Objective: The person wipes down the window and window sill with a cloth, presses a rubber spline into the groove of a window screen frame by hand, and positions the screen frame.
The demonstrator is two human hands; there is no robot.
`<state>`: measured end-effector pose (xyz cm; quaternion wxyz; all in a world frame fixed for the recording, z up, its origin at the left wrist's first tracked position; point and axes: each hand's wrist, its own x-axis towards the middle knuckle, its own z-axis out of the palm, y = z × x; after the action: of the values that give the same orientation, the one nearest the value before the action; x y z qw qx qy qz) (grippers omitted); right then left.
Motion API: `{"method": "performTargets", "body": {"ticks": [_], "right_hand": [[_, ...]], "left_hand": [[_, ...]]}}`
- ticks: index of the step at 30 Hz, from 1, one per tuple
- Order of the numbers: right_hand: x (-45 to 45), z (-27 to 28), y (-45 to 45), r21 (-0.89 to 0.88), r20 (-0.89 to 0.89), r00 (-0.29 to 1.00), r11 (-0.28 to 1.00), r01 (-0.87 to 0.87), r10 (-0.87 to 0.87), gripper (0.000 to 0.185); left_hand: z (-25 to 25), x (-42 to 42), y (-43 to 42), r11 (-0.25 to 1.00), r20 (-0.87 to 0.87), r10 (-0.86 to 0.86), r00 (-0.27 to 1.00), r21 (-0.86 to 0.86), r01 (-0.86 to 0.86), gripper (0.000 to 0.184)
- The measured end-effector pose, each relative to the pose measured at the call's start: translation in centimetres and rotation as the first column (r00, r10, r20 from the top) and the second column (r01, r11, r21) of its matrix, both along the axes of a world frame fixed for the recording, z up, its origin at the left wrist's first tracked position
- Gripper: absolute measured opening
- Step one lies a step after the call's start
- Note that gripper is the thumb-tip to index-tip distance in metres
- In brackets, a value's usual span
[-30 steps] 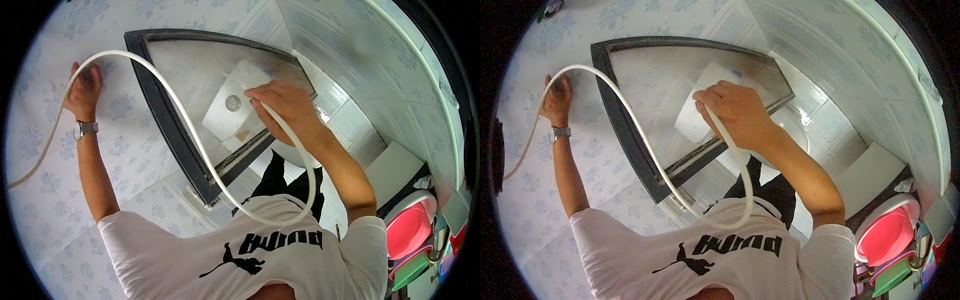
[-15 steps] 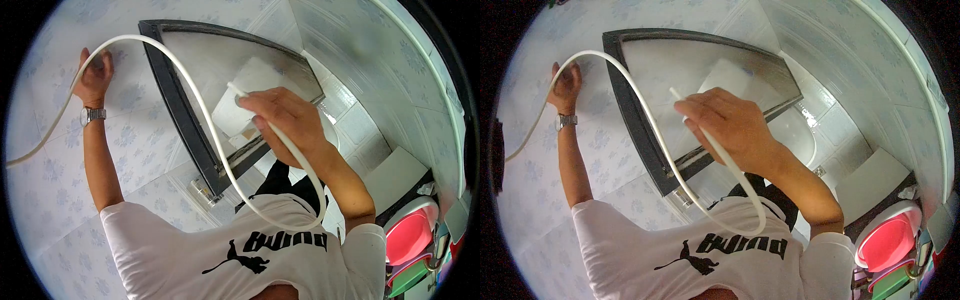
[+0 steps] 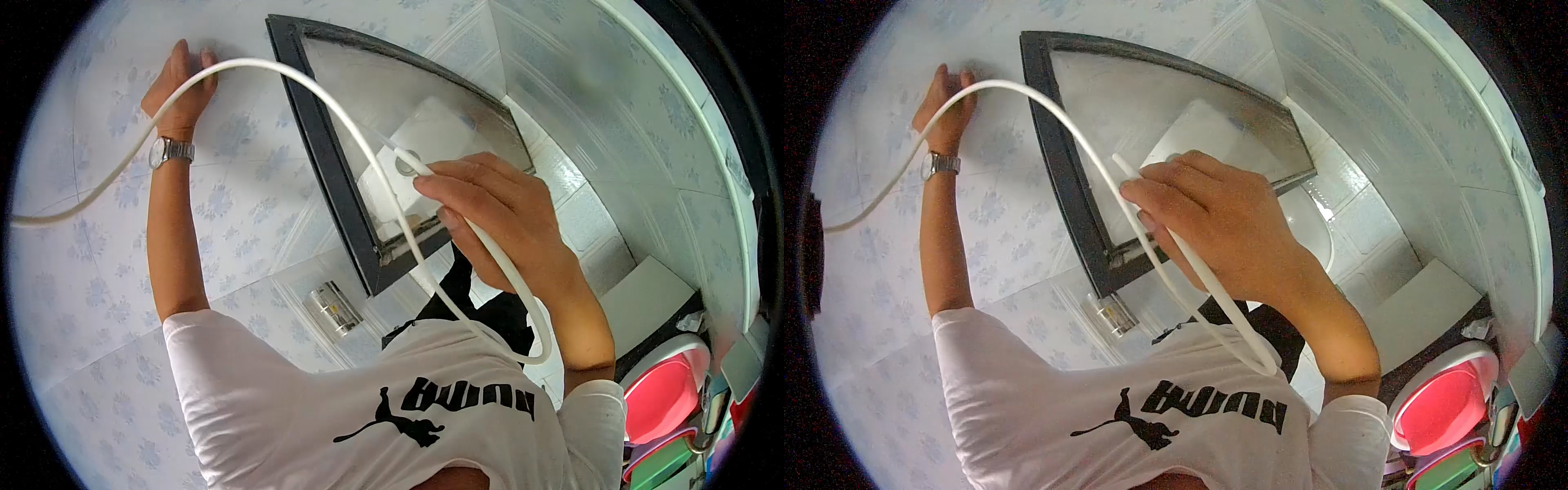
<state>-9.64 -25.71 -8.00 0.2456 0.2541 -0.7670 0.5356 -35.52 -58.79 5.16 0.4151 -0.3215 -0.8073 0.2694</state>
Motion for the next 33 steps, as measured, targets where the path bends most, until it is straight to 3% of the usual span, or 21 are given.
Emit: {"method": "performTargets", "body": {"ticks": [3, 5, 7, 9, 11, 13, 15, 17, 19, 23, 26, 29, 33], "right_hand": [[1.3, 0.6, 0.6, 0.047, 0.013, 1.0, 0.999, 0.01, -0.011, 0.021], [2.1, 0.0, 1.3, 0.078, 0.065, 0.997, 0.996, 0.034, -0.039, 0.017], [3.3, -0.2, 2.6, 0.103, 0.116, 0.991, 0.993, 0.055, -0.066, 0.012], [4.3, -0.3, 3.5, 0.192, 0.202, 0.973, 0.979, 0.072, -0.111, 0.007], [5.2, -1.1, 3.5, 0.137, 0.165, 0.979, 0.986, 0.094, -0.116, 0.007], [6.1, -0.9, 4.1, 0.106, 0.247, 0.964, 0.992, 0.072, -0.096, 0.008], [6.9, -0.3, 4.4, 0.068, 0.236, 0.969, 0.996, 0.052, -0.066, 0.009], [7.4, 0.6, 4.5, 0.024, 0.22, 0.975, 1.0, 0.016, -0.021, 0.01], [7.7, 1.6, 4.4, -0.098, 0.159, 0.984, 0.993, -0.065, 0.08, 0.014], [7.9, 2.8, 4.5, -0.165, 0.065, 0.989, 0.979, -0.123, 0.135, 0.015], [8.1, 2.7, 4.3, -0.238, 0.015, 0.987, 0.959, -0.151, 0.159, 0.016], [8.4, 3.1, 4.9, -0.205, 0.033, 0.964, 0.946, -0.253, 0.265, 0.017], [8.7, 2.3, 5.0, -0.214, 0.014, 0.965, 0.943, -0.254, 0.263, 0.015]], "left_hand": [[-0.1, -0.3, -0.1, 1.0, 0.012, 0.002, 1.0, -0.01, -0.002, 0.033], [-0.2, -0.8, -0.4, 0.993, -0.012, -0.112, 0.994, -0.031, 0.112, 0.028], [-0.5, 0.6, 0.3, 0.998, 0.055, -0.061, 0.997, -0.022, 0.063, 0.027], [-2.4, 3.3, 0.1, 0.996, 0.326, 0.049, 0.944, 0.05, -0.069, 0.029], [-4.3, 8.7, 0.9, 0.92, 0.643, 0.033, 0.765, 0.279, -0.274, 0.037], [-6.6, 13.3, -0.5, 0.711, 0.882, -0.053, 0.468, 0.363, -0.603, 0.048], [-7.0, 19.8, 2.1, 0.453, 0.824, -0.48, 0.3, 0.526, -0.72, 0.054], [-7.4, 24.2, 3.6, 0.396, 0.794, -0.558, 0.24, 0.509, -0.764, 0.057], [-6.7, 27.2, 5.2, 0.414, 0.717, -0.678, 0.163, 0.555, -0.722, 0.057], [-5.6, 30.1, 7.5, 0.449, 0.73, -0.666, 0.153, 0.557, -0.699, 0.056], [-5.3, 31.5, 8.2, 0.499, 0.821, -0.546, 0.168, 0.48, -0.721, 0.056], [-5.2, 32.8, 9.9, 0.368, 0.831, -0.515, 0.211, 0.437, -0.821, 0.057], [-6.1, 33.1, 10.5, 0.312, 0.837, -0.493, 0.238, 0.425, -0.85, 0.058]]}}
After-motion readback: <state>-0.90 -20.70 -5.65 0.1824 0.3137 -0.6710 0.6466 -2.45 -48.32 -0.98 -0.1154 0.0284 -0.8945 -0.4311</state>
